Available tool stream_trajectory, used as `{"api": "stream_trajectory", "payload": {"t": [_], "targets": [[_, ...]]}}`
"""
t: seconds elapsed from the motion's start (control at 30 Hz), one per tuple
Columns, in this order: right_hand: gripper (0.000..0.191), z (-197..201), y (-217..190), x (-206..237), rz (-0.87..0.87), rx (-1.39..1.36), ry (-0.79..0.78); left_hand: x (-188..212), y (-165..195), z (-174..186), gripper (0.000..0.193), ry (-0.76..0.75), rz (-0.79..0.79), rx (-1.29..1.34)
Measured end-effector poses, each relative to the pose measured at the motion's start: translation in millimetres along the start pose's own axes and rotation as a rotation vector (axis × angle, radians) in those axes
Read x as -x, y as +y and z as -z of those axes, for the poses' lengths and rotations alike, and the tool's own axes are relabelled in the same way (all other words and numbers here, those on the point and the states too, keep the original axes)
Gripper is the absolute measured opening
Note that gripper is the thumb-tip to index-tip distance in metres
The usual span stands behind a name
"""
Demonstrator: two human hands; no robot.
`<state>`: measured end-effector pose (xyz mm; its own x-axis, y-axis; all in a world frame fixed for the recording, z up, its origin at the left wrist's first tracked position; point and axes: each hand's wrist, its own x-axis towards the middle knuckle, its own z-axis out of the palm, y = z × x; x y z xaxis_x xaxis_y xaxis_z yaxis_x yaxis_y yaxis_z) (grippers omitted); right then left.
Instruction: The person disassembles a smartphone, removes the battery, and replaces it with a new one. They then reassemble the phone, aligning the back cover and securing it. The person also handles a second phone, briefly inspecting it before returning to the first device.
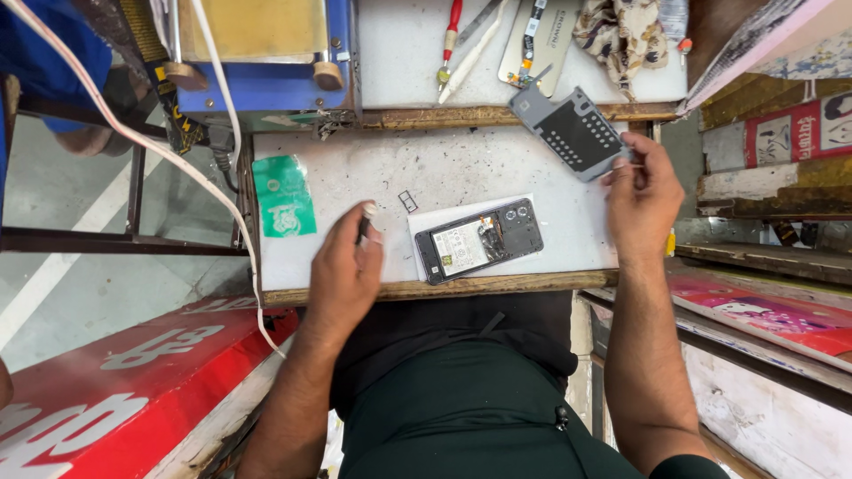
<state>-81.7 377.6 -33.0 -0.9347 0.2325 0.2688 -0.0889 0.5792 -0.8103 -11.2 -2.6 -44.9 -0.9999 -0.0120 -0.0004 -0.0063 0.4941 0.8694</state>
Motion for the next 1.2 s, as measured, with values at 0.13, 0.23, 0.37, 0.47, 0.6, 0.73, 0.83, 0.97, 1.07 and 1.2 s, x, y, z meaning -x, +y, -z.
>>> {"api": "stream_trajectory", "payload": {"t": [0.13, 0.23, 0.37, 0.47, 0.6, 0.73, 0.83, 0.97, 1.07, 1.2], "targets": [[0.027, 3, -8, -9, 0.162, 0.131, 0.014, -6, -20, 21, 0.033, 0.132, -0.064, 0.186], [0.030, 5, -23, -16, 0.249, 0.268, -0.031, -7, -26, 32, 0.023, 0.204, -0.175, 0.301], [0.040, -2, -40, -14, 0.237, 0.319, -0.005, -11, -31, 39, 0.019, 0.261, -0.168, 0.413], [0.039, -9, -41, -1, 0.348, 0.358, 0.066, -15, -37, 41, 0.021, 0.336, -0.181, 0.453], [0.031, -22, -33, 21, 0.457, 0.238, -0.005, -19, -47, 40, 0.043, 0.368, -0.230, 0.458], [0.028, -26, -32, 42, 0.394, 0.195, -0.104, -23, -56, 34, 0.066, 0.426, -0.243, 0.398], [0.026, -26, -35, 42, 0.364, 0.213, -0.154, -31, -62, 34, 0.061, 0.477, -0.245, 0.332], [0.026, -26, -37, 39, 0.348, 0.207, -0.194, -36, -60, 38, 0.060, 0.439, -0.244, 0.318], [0.026, -27, -36, 37, 0.322, 0.193, -0.213, -37, -56, 47, 0.064, 0.379, -0.187, 0.187], [0.024, -28, -33, 36, 0.310, 0.169, -0.223, -40, -55, 55, 0.058, 0.370, -0.126, 0.046]]}}
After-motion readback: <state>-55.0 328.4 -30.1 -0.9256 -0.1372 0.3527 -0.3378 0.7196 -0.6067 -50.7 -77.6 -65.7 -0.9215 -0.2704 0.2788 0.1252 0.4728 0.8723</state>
